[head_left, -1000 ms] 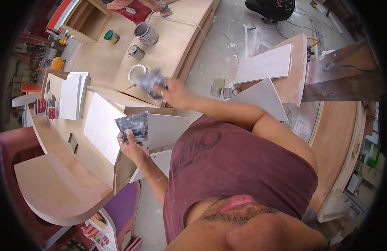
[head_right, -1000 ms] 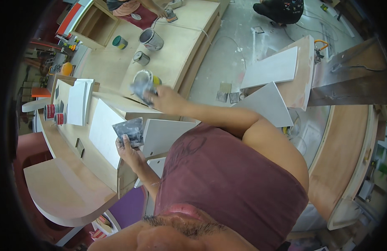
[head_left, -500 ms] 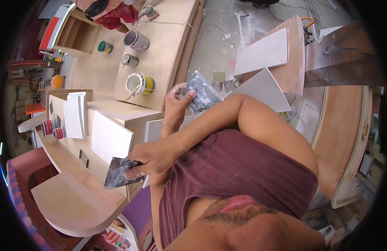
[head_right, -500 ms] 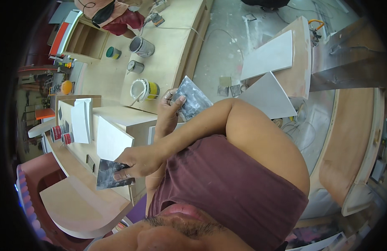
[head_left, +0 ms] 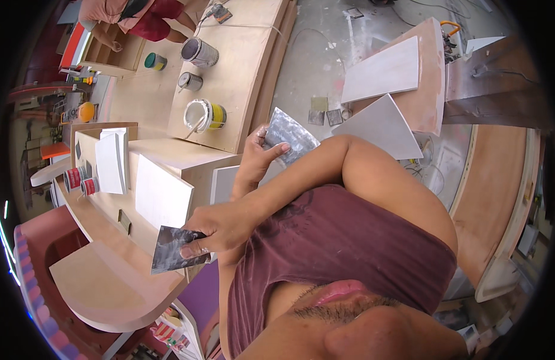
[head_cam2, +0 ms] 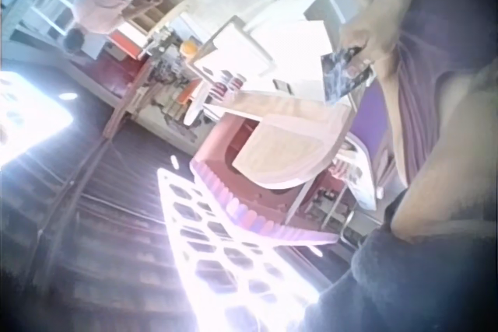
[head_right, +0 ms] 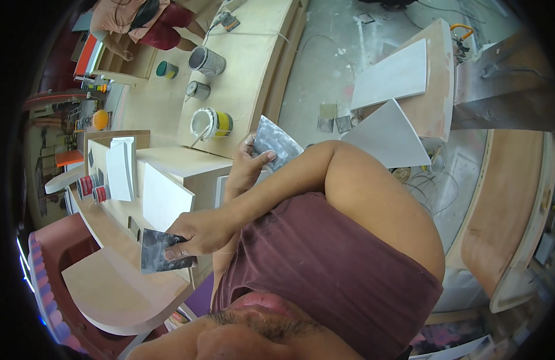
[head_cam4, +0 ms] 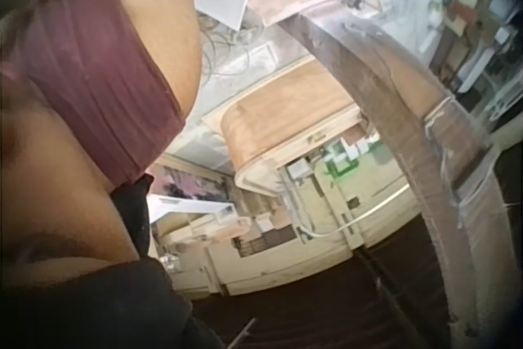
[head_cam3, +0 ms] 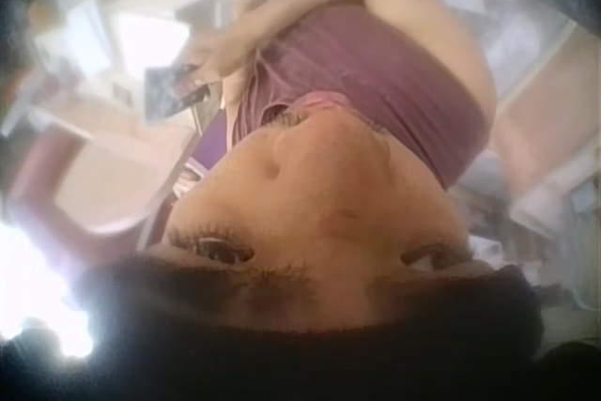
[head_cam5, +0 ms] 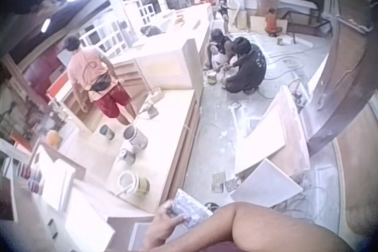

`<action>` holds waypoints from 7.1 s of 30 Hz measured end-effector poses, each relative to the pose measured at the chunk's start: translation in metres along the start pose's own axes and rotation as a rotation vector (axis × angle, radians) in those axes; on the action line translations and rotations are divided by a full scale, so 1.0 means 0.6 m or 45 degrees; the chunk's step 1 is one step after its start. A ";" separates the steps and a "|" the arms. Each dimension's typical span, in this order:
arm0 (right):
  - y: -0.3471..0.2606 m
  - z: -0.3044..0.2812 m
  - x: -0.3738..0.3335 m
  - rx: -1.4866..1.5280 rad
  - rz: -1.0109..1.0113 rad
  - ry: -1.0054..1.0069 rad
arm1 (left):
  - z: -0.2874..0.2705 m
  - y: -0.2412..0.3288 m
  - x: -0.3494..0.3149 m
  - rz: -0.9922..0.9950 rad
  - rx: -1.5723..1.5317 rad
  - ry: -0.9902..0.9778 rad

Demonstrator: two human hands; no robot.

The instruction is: The person rubs two small rectangular pieces together, then places one on a white board and applies a white substance with a small tool before smoothing it by hand.

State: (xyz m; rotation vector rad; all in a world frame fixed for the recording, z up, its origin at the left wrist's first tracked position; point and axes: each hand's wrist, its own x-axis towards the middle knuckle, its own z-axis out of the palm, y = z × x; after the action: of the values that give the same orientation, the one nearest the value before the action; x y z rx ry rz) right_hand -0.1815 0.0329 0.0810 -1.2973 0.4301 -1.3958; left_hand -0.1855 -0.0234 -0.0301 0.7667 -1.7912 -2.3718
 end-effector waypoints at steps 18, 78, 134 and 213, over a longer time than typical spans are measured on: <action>-0.004 0.015 0.011 -0.034 -0.002 -0.024 | 0.027 0.013 -0.041 0.225 0.517 0.145; 0.075 -0.236 -0.018 -0.078 0.714 0.445 | -0.087 -0.001 -0.136 0.554 -1.498 0.644; 0.052 -0.070 0.030 -1.770 0.682 -0.068 | -0.142 -0.080 -0.254 0.173 -0.310 0.251; 0.093 -0.266 -0.108 -0.129 0.399 1.214 | -0.207 -0.063 -0.307 0.475 0.116 1.549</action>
State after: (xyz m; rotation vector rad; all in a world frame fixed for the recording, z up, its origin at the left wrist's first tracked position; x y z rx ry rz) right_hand -0.3071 0.0078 -0.0469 -0.5177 1.2915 -1.6594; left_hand 0.0371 -0.0569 -0.0260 1.3129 -1.2767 -1.0898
